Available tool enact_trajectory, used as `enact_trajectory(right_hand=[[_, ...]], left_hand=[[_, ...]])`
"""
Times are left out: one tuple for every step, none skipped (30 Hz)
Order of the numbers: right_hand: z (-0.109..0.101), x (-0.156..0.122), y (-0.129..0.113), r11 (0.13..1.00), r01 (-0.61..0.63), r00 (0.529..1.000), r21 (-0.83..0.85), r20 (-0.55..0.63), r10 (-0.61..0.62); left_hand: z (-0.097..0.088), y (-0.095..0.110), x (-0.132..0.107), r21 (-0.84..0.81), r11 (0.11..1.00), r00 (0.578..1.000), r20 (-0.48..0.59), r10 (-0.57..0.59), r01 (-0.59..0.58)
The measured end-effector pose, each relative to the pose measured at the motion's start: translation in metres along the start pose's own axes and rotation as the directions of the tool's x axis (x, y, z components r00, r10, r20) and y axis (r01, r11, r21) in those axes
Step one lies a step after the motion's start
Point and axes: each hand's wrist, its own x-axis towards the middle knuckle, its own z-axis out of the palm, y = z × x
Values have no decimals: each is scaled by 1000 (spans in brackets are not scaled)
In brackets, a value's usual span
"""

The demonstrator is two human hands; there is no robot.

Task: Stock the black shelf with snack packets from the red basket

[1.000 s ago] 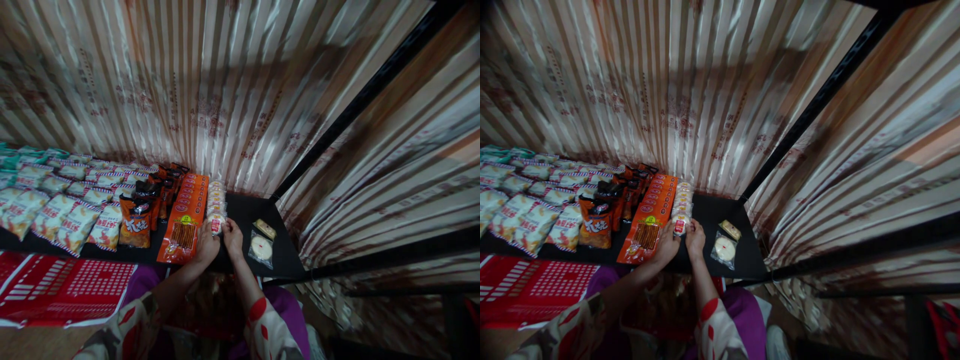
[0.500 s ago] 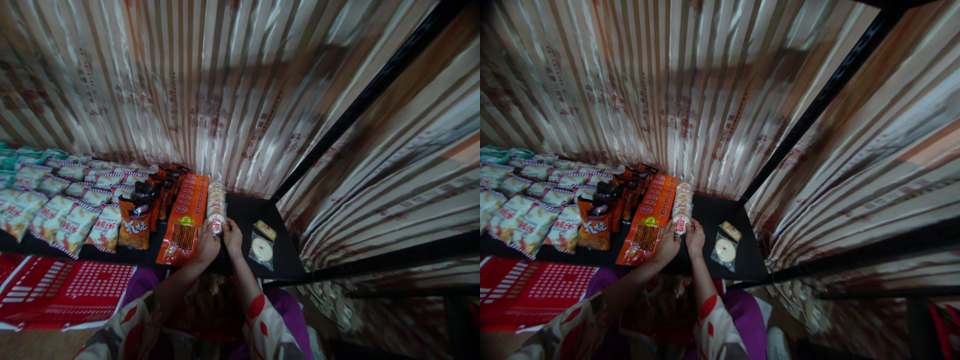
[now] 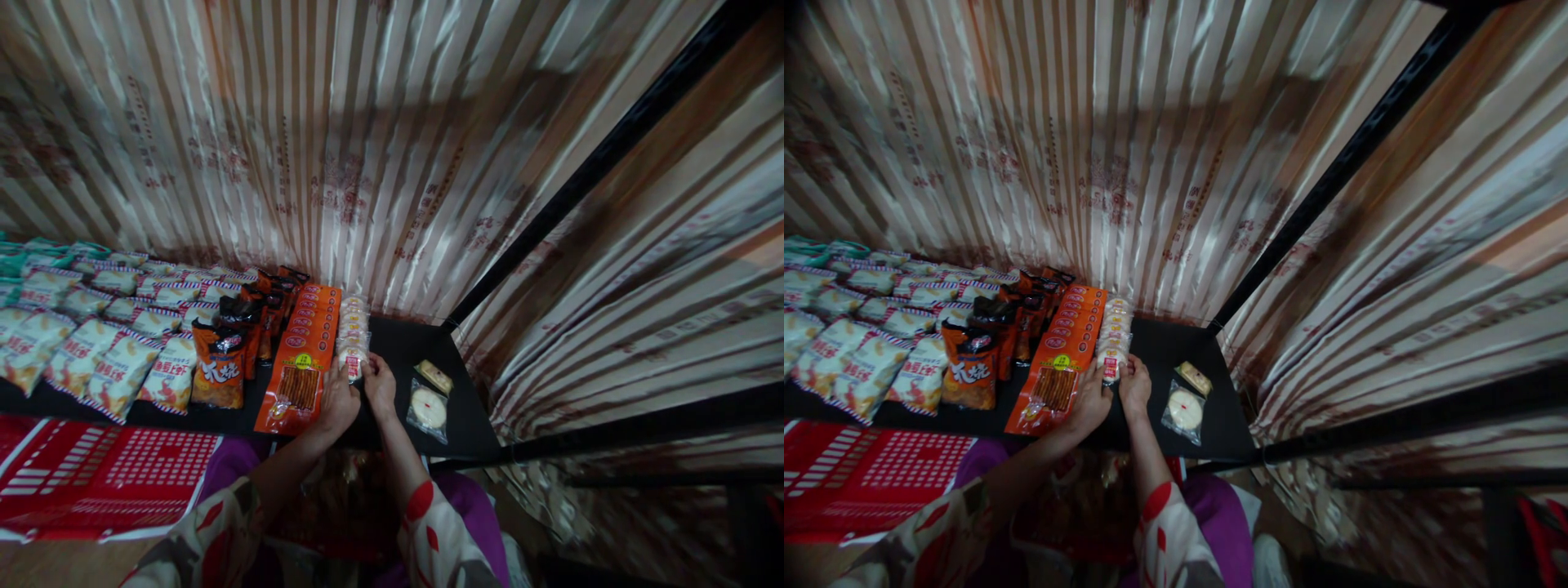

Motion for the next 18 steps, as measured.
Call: enact_trajectory(right_hand=[[0, 1, 0, 1000, 1, 1000, 2, 6, -1], [1, 1, 1, 1000, 3, 1000, -1, 12, -3], [1, 1, 2, 1000, 5, 1000, -8, 17, -4], [0, 1, 2, 1000, 8, 1000, -19, 17, -7], [0, 1, 3, 999, 13, 1000, -33, 14, -12], [0, 1, 4, 999, 19, 1000, -48, 8, -18], [0, 1, 4, 998, 23, 1000, -61, -1, -23], [0, 1, 4, 997, 28, 1000, -71, -9, -29], [0, 0, 5, 996, 33, 999, -78, -15, -34], [0, 0, 5, 996, 36, 999, -81, -20, -38], [0, -1, 5, 996, 39, 999, -81, -23, -41], [0, -1, 4, 996, 39, 999, -80, -28, -42], [1, -2, 4, 996, 38, 999, -80, -32, -40], [1, -2, 3, 996, 34, 999, -82, -35, -37], [1, -2, 2, 996, 30, 999, -85, -37, -33], [1, -3, 1, 996, 26, 999, -90, -37, -29], [1, -3, 1, 995, 22, 999, -99, -36, -26], [1, -3, 0, 994, 20, 999, -111, -32, -24]], left_hand=[[0, 0, 0, 4, 1000, 1000, 3, 2, -2], [-1, 1, -1, 5, 1000, 1000, 7, 5, -5], [-1, 1, -1, 4, 1000, 1000, 11, 10, -10], [-2, 2, -1, 1, 1000, 1000, 15, 15, -15], [-2, 2, -2, -4, 1000, 1000, 17, 22, -22], [-3, 3, -3, -10, 1000, 999, 16, 30, -30], [-3, 3, -4, -14, 999, 999, 11, 40, -39], [-3, 3, -5, -14, 999, 999, 2, 53, -53], [-3, 3, -6, -12, 998, 998, -10, 69, -70], [-3, 3, -8, -7, 996, 995, -20, 93, -93], [-3, 2, -9, -2, 992, 992, -24, 122, -122], [-2, 2, -10, 1, 988, 988, -18, 153, -153], [-1, 1, -11, -1, 983, 983, -4, 181, -181], [0, 0, -12, -8, 979, 979, 13, 202, -202], [1, 0, -12, -19, 977, 976, 30, 215, -215], [2, -1, -12, -30, 976, 975, 43, 219, -218], [3, -2, -12, -39, 976, 975, 52, 217, -215], [4, -3, -12, -43, 977, 975, 58, 212, -210]])
